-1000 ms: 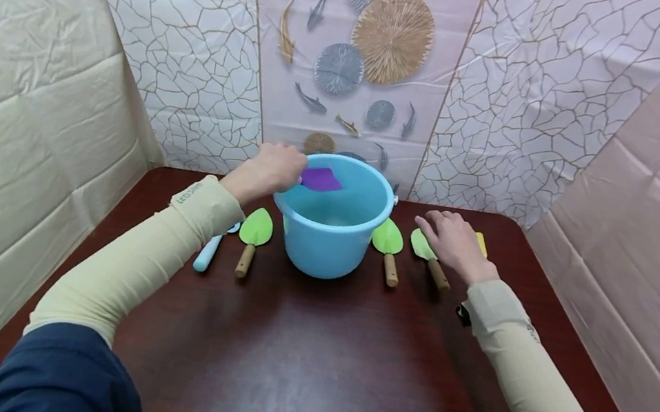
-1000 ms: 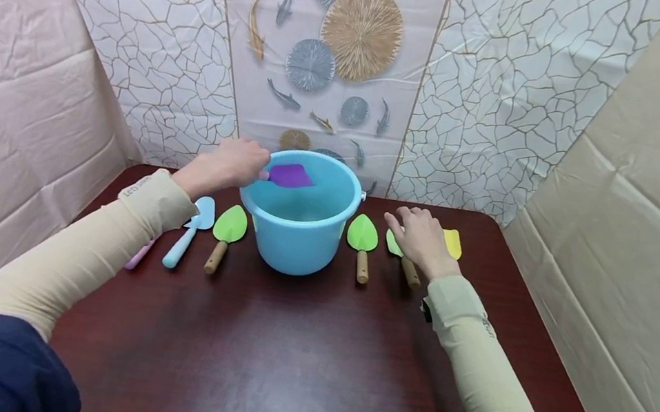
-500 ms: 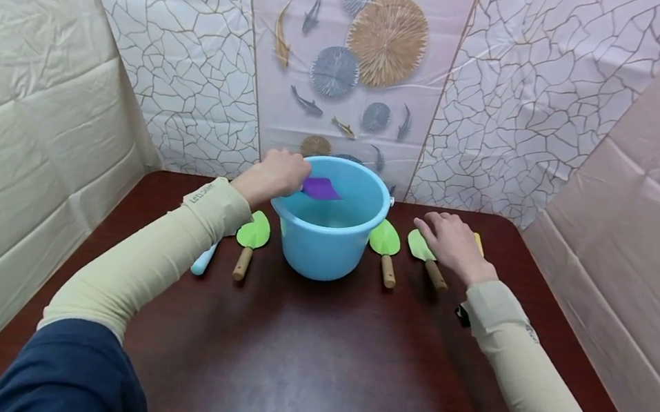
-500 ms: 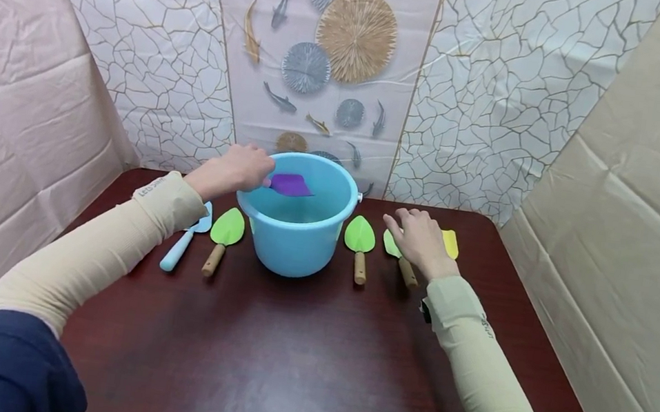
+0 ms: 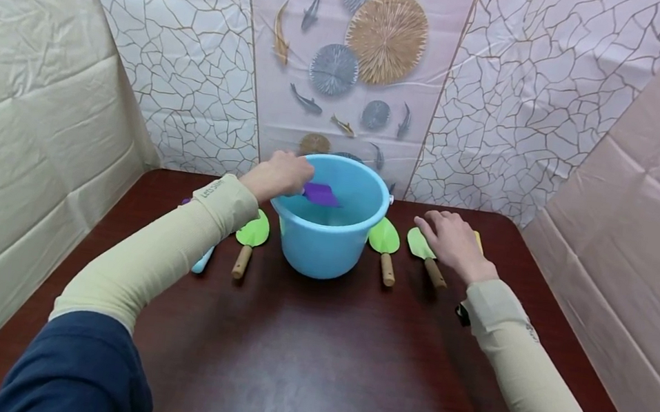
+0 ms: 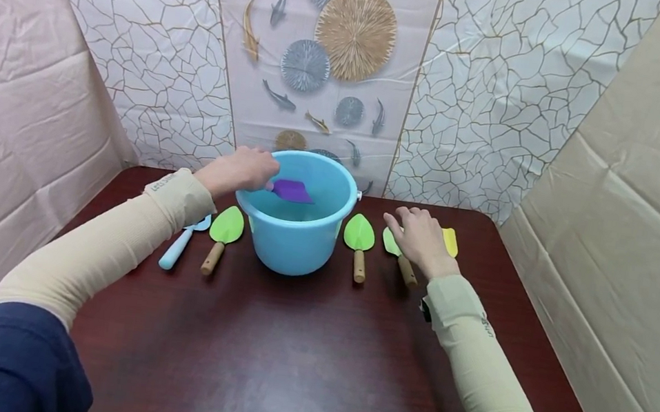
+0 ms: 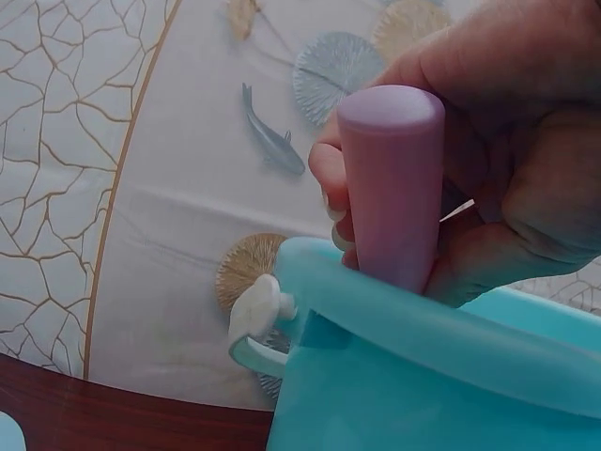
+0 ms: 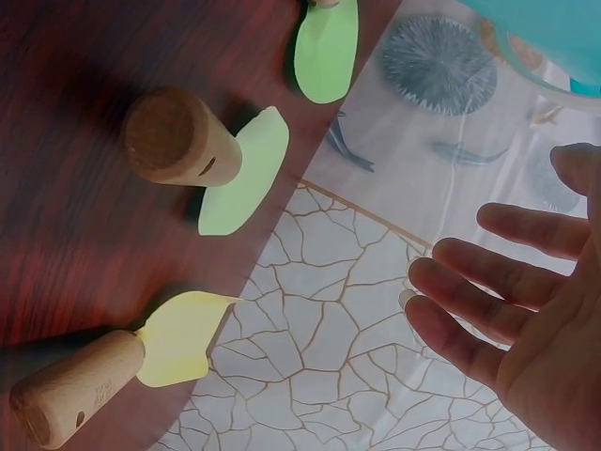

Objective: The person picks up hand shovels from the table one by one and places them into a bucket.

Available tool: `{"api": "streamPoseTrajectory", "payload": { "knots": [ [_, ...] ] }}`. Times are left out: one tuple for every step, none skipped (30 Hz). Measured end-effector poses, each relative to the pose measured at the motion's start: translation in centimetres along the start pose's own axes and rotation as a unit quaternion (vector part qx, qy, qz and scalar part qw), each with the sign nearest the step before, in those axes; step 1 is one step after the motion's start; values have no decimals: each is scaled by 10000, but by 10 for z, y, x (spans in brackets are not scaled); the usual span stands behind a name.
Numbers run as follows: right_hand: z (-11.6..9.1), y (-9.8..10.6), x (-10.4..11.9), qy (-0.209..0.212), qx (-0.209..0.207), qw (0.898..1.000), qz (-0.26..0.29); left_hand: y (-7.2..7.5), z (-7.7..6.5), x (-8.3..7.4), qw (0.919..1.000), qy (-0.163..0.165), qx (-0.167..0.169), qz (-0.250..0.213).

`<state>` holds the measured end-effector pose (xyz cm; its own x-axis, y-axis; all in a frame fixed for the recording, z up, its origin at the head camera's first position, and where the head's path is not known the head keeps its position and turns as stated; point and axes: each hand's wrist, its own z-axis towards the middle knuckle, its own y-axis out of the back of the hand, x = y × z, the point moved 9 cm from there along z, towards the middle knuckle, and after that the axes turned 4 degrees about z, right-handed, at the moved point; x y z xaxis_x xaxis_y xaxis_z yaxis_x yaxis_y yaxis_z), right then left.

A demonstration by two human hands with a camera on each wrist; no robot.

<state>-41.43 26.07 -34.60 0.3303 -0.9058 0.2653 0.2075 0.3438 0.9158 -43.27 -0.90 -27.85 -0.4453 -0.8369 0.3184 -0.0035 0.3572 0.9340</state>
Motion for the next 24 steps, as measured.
{"api": "streamPoseTrajectory", "payload": {
  "knots": [
    [0,0,0,-1,0,10000,-1,0,1,-1,10000,-13,4,11],
    [0,0,0,-5,10,10000,-4,-1,2,-2,10000,-32,11,39],
    [1,0,0,-7,13,10000,-5,-1,2,-2,10000,-49,19,69],
    [1,0,0,-8,22,10000,-1,-1,3,-4,9999,-78,22,110],
    [1,0,-1,-15,33,10000,-1,-2,4,-5,9998,-104,38,147],
    [1,0,-1,-19,37,10000,-1,-3,5,-6,9997,-129,36,189],
    [1,0,-1,-26,40,10000,-8,-3,6,-7,9996,-157,40,223],
    [1,0,-1,-31,39,10000,-12,-4,7,-7,9995,-176,34,253],
    [1,0,-1,-20,36,10000,-13,-4,7,-8,9994,-190,19,274],
    [1,0,-1,-22,37,10000,-3,-5,8,-9,9994,-204,6,291],
    [1,0,-2,-23,35,10000,1,-6,9,-10,9993,-216,-1,306],
    [1,0,-2,-16,31,10000,9,-6,10,-10,9993,-225,-6,314],
    [1,0,-2,-11,28,10000,16,-7,11,-11,9992,-236,0,309],
    [1,0,-1,0,20,10000,26,-7,11,-11,9992,-243,5,321],
    [1,0,-1,15,11,10000,30,-8,12,-12,9991,-251,20,332],
    [1,0,-1,20,4,10000,33,-8,12,-12,9991,-251,38,343],
    [1,0,-1,34,-1,10000,23,-9,13,-13,9990,-255,55,362],
    [1,0,0,48,1,10000,18,-9,13,-13,9990,-249,70,374],
    [1,-1,0,54,8,10000,15,-10,14,-14,9989,-251,75,392],
    [0,-2,0,47,20,10000,13,-11,14,-14,9988,-252,80,419],
    [0,-2,-1,35,40,10000,8,-12,15,-15,9987,-263,89,436],
    [-1,-3,-1,20,70,10000,9,-13,15,-16,9985,-276,89,455],
    [-2,-4,-1,2,88,10000,9,-14,16,-17,9984,-294,96,483],
    [-2,-4,-2,-11,106,9999,18,-16,16,-18,9982,-303,110,503]
  ]
}}
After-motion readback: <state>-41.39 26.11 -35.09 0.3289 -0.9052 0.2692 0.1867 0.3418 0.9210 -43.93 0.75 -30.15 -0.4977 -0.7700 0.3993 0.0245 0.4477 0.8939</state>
